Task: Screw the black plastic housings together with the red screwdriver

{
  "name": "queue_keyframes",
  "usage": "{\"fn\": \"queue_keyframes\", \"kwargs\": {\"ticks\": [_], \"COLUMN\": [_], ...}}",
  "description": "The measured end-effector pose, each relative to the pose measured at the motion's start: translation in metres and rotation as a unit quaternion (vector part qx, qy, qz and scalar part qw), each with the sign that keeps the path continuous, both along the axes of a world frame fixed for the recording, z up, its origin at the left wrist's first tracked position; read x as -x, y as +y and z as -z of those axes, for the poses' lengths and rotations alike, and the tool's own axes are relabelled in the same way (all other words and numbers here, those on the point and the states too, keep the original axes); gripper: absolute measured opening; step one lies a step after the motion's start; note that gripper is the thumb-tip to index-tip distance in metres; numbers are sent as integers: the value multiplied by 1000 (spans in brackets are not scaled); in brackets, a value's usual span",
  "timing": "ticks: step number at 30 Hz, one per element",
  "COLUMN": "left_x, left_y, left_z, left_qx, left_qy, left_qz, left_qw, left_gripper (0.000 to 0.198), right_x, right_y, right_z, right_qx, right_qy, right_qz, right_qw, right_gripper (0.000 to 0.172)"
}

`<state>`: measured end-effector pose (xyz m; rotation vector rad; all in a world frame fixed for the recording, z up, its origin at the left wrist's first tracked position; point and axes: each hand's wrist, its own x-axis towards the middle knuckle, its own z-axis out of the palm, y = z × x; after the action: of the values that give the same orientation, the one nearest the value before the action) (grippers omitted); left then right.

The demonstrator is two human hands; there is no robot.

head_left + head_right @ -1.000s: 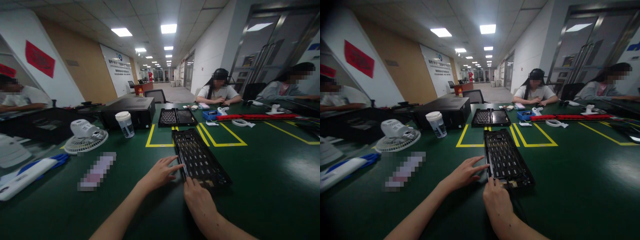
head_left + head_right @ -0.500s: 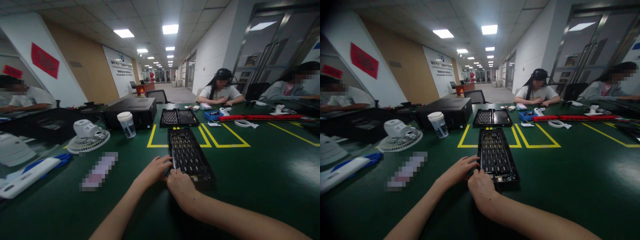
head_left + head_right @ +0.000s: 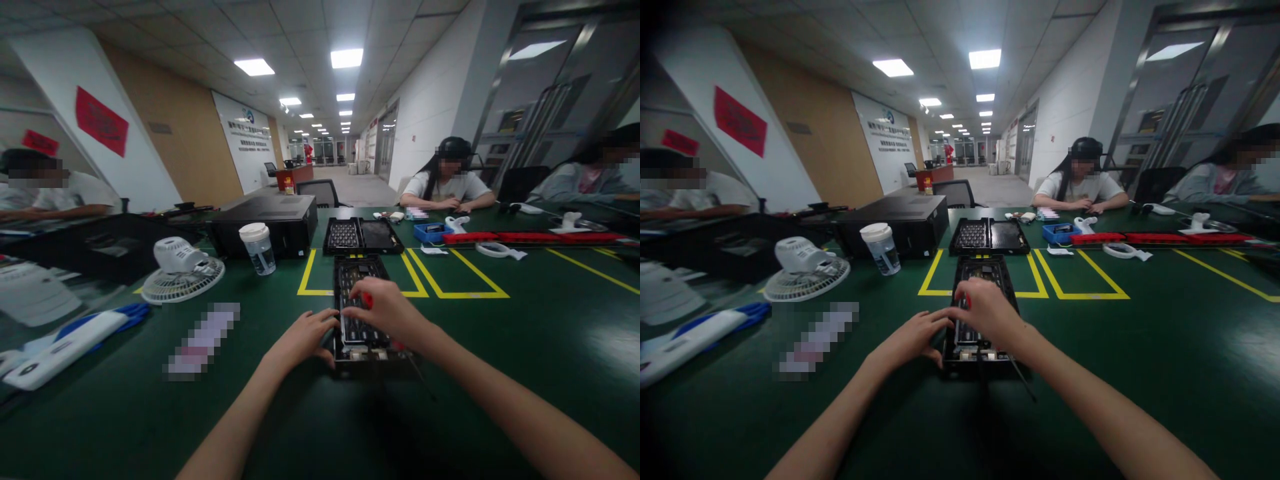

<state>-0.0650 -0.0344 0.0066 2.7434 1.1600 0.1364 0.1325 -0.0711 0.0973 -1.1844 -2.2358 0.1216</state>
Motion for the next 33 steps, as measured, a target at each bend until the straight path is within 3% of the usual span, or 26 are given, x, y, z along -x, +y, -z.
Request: {"fn": "queue_keyframes", "kwargs": {"ticks": [3,6,11,16,24,29,33], "left_x": [1,2,1,1,-5,-36,-54], "left_y": [0,1,2,5,-2,-26,-38], "left_z": [-2,-3,-4,-2,-5,-16,-13], "left_qx": [2,10,15,28,27,-6,-9], "left_qy": [6,4,7,20,11,-38,-53], "left_qz": [3,-3,-12,-18,-12,63,118], "left_qw": [1000,1000,1000,999,999,997,992], "left_gripper": [71,72,70,69,87,63,49], "right_x": [-27,-50,-74,-84,-78,-76,-78], "right_y": [12,23,39,51,43,36,35], "right_z": [-26,-37,-34,-27,-28,-31,-30], "right_qx": [-40,-58,-153,-230,-179,-128,-110], "right_qy": [158,321,495,566,555,503,451], "right_qz": [55,89,110,136,44,37,50], "right_qw": [985,941,848,780,811,854,884], "right_gripper": [22,22,18,16,25,29,30]}}
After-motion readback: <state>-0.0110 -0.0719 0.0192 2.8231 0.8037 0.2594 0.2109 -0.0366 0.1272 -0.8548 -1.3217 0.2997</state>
